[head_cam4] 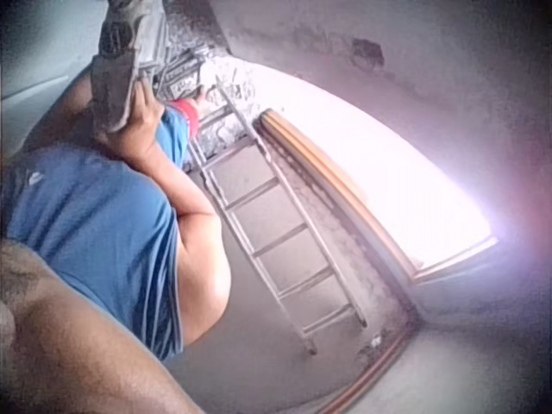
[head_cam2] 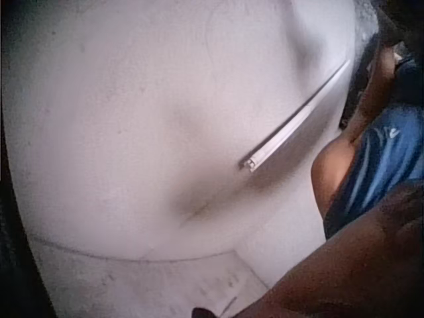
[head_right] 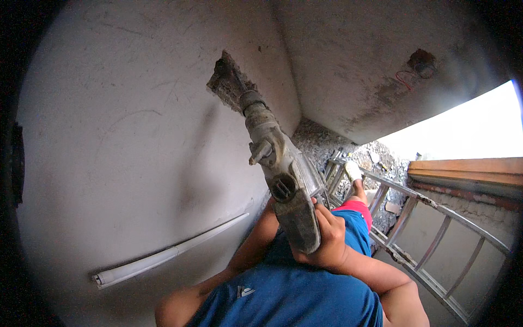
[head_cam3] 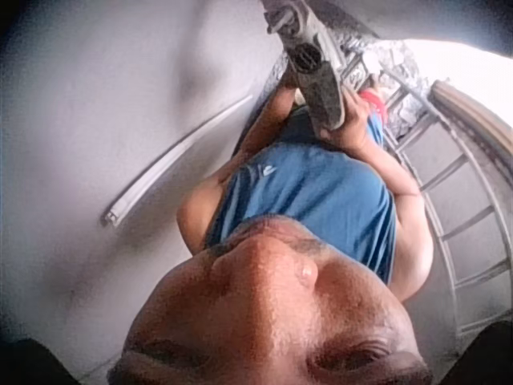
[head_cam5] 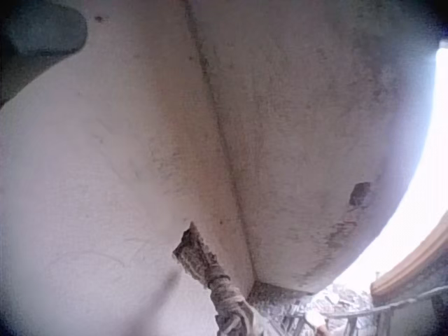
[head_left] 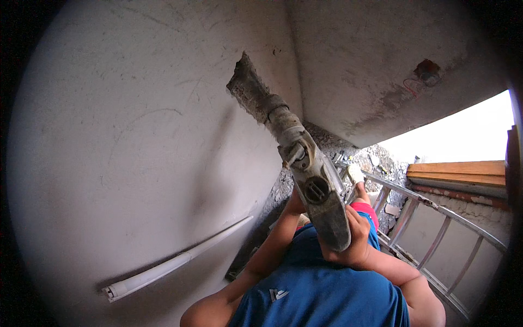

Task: The person uses a rotary hammer drill to chip away a section of a concrete wall, creating a rectangular recess. Debris falls to the floor as the tool is repositioned to widen and deepen the opening.

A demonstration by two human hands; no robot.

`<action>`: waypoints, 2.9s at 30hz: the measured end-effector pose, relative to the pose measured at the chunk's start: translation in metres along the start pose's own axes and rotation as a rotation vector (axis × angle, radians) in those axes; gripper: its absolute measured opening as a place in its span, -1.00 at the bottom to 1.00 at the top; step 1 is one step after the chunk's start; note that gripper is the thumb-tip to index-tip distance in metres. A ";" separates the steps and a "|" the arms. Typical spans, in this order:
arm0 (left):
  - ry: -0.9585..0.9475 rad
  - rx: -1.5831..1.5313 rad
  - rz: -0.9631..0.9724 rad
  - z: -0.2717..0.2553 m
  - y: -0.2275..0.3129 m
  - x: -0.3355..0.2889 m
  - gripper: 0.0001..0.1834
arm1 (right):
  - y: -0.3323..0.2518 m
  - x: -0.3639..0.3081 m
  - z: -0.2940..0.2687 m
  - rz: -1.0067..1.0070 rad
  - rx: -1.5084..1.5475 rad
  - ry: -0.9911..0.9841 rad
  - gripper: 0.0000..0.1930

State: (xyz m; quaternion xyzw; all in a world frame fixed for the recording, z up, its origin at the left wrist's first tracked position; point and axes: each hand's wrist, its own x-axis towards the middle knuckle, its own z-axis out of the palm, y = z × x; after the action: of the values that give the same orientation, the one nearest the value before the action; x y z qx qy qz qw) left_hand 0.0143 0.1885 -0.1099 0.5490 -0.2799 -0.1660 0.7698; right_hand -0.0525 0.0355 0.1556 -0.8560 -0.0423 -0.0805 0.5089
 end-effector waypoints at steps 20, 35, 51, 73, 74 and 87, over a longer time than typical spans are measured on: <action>0.180 -0.251 -0.132 0.004 0.037 0.017 -0.40 | 0.015 0.011 0.015 -0.063 -0.042 -0.049 -0.49; 0.175 -0.340 -0.185 0.007 0.038 0.007 -0.45 | 0.005 0.026 0.023 -0.065 -0.132 -0.057 -0.55; 0.208 -0.495 0.125 0.034 0.054 0.082 -0.50 | -0.074 0.078 -0.012 0.044 -0.203 -0.145 -0.68; 0.410 -0.473 0.247 0.058 0.110 0.165 -0.03 | -0.113 0.152 -0.037 -0.061 -0.361 -0.219 -0.74; 0.385 -0.556 0.203 0.054 0.111 0.163 0.04 | -0.109 0.153 -0.039 -0.010 -0.347 -0.252 -0.74; 0.449 -0.250 0.077 0.043 0.120 0.130 -0.01 | -0.047 0.119 -0.046 0.145 -0.027 -0.062 -0.76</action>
State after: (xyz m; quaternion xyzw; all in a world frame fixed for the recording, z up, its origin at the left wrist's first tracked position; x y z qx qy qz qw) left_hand 0.0840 0.1243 0.0457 0.4619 -0.1000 -0.0439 0.8802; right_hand 0.0534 0.0163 0.2393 -0.8657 0.0052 -0.0173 0.5002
